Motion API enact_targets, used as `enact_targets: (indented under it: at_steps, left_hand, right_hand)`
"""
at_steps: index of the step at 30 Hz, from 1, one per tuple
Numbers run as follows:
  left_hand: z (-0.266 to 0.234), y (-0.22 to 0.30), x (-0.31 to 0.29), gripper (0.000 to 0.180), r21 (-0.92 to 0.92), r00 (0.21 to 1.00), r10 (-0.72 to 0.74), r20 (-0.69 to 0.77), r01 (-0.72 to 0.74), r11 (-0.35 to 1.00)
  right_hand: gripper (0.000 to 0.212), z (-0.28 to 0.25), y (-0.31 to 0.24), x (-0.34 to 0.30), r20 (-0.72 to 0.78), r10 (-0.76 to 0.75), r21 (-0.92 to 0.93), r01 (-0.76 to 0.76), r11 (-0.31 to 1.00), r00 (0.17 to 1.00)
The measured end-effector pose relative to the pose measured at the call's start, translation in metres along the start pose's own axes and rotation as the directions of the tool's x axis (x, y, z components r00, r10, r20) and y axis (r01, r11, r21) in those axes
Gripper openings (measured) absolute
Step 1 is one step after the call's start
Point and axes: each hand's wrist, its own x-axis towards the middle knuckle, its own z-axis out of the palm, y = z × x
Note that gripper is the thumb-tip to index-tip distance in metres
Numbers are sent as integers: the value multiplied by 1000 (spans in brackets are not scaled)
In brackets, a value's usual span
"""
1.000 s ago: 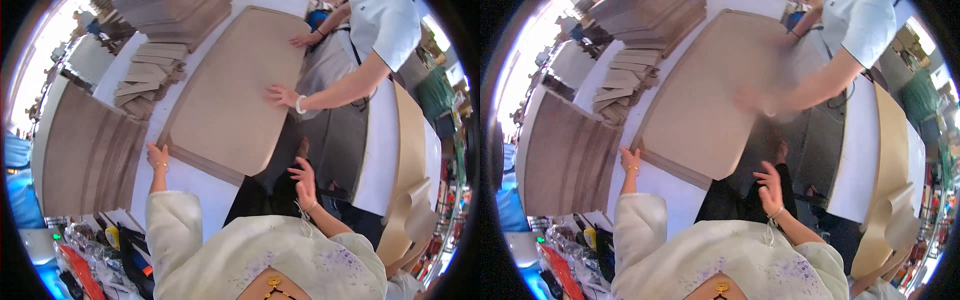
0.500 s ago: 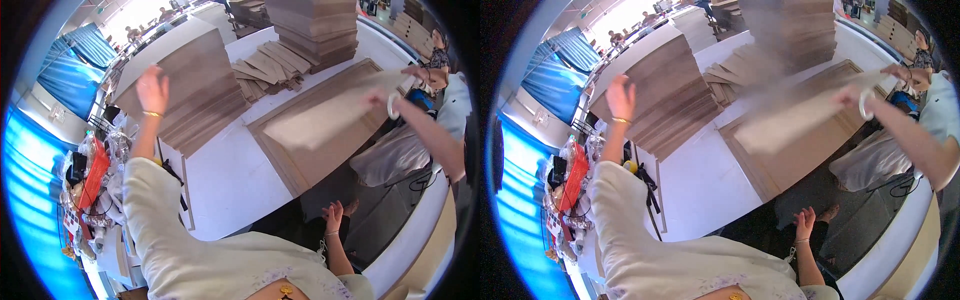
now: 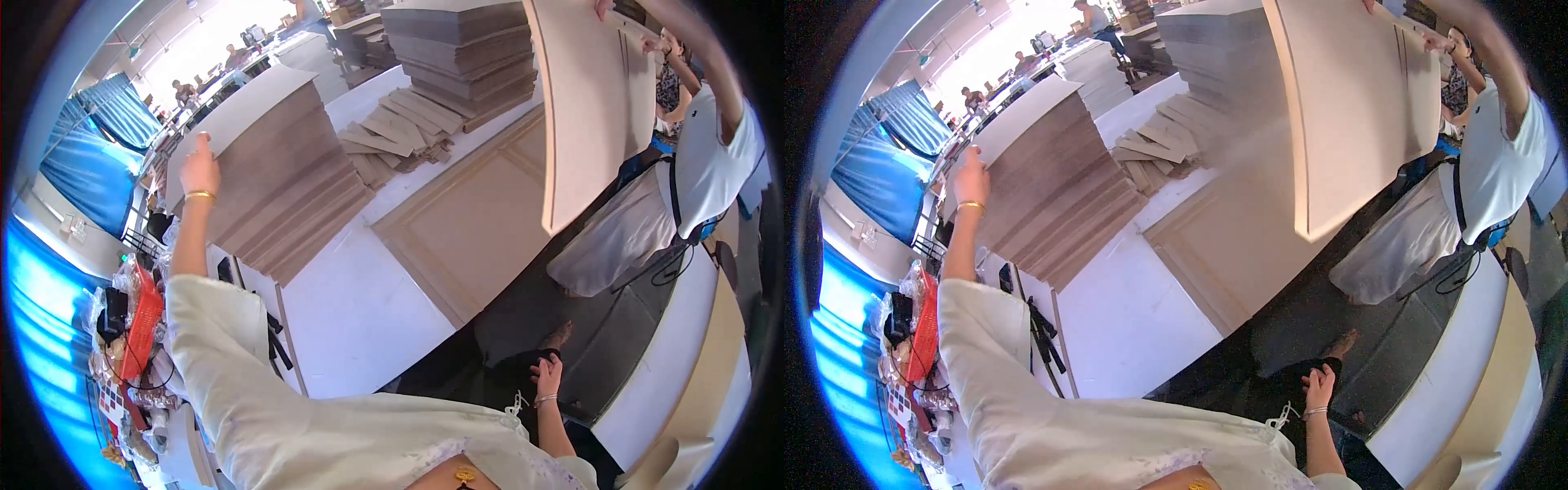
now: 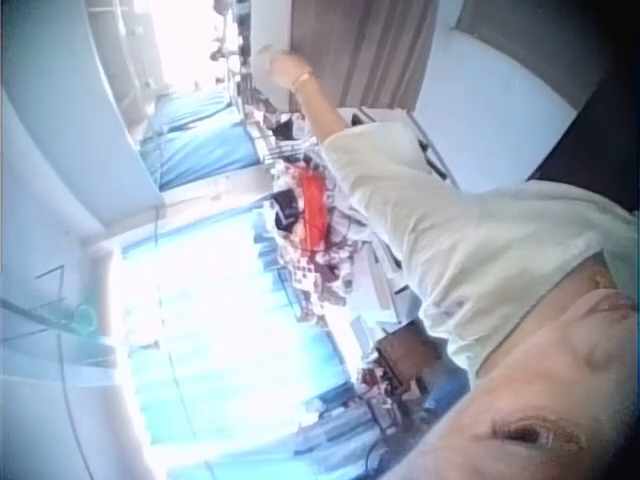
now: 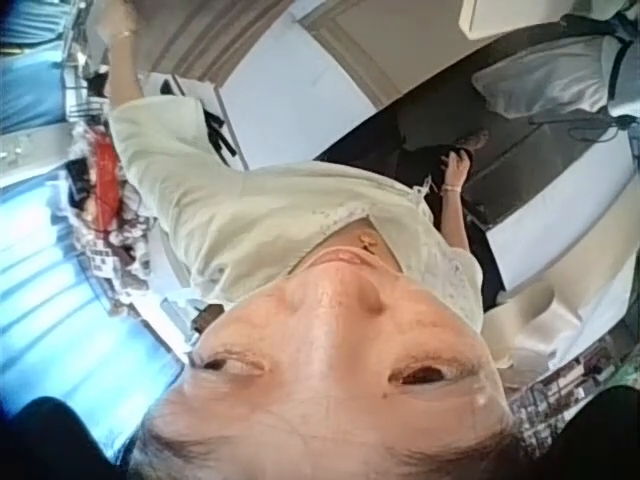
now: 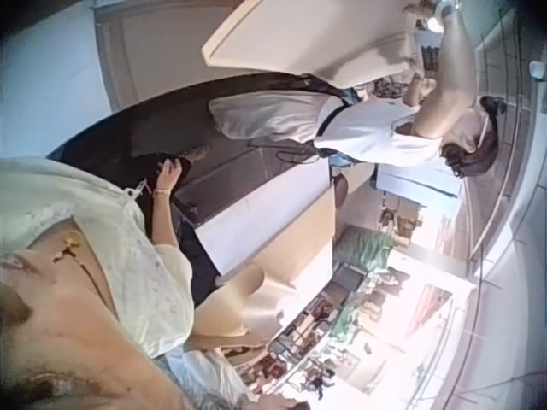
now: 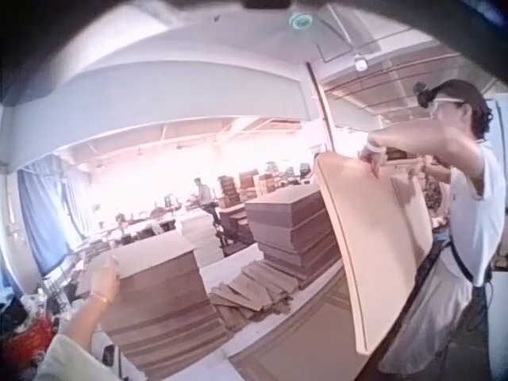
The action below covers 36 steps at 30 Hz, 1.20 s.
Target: Workers in a factory setting collaborate to cover cardboard sheets with paper.
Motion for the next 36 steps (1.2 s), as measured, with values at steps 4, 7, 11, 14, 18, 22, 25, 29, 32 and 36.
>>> enact_targets:
  at_steps: [4, 7, 11, 14, 18, 22, 25, 29, 32, 36]
  left_hand:
    - [-33, 28, -59, 48, 52, 963, 198, -182, -191, 980]
    - [-65, 51, -103, 49, -71, 930, 262, -259, -289, 955]
    - [-90, 79, -158, 52, -107, 905, 312, -290, -354, 929]
    - [-105, 103, -197, 50, -168, 903, 316, -290, -373, 912]
    - [-87, 113, -228, 49, -225, 892, 309, -329, -392, 892]
    - [-46, 137, -256, 42, -347, 927, 353, -130, -376, 859]
    - [-31, 169, -272, 41, -585, 859, 498, -115, -464, 665]
    - [-3, 189, -288, 43, -650, 773, 627, -100, -528, 547]
    - [45, 203, -292, 46, -764, 816, 577, -32, -392, 512]
    - [110, 242, -295, 51, -873, 808, 588, 11, -279, 401]
  right_hand:
    - [44, 21, -17, 15, 129, -200, -44, 207, 977, 971]
    - [43, 75, -92, 3, 367, -275, 41, 280, 959, 889]
    - [55, 172, -199, -29, 704, -424, 133, 481, 867, 570]
    - [75, 252, -254, -60, 801, -475, 434, 192, 880, 365]
    - [72, 331, -309, -111, 850, -368, 504, -380, 775, 377]
    - [32, 376, -290, -94, 630, -246, 629, -298, 718, 736]
    - [19, 355, -273, -33, 378, -117, 689, -195, 698, 918]
    - [27, 275, -248, 63, 185, -124, 579, -7, 815, 975]
    - [41, 206, -228, 114, 96, -40, 520, -16, 854, 995]
    - [43, 125, -183, 168, -163, 93, 534, 9, 846, 982]
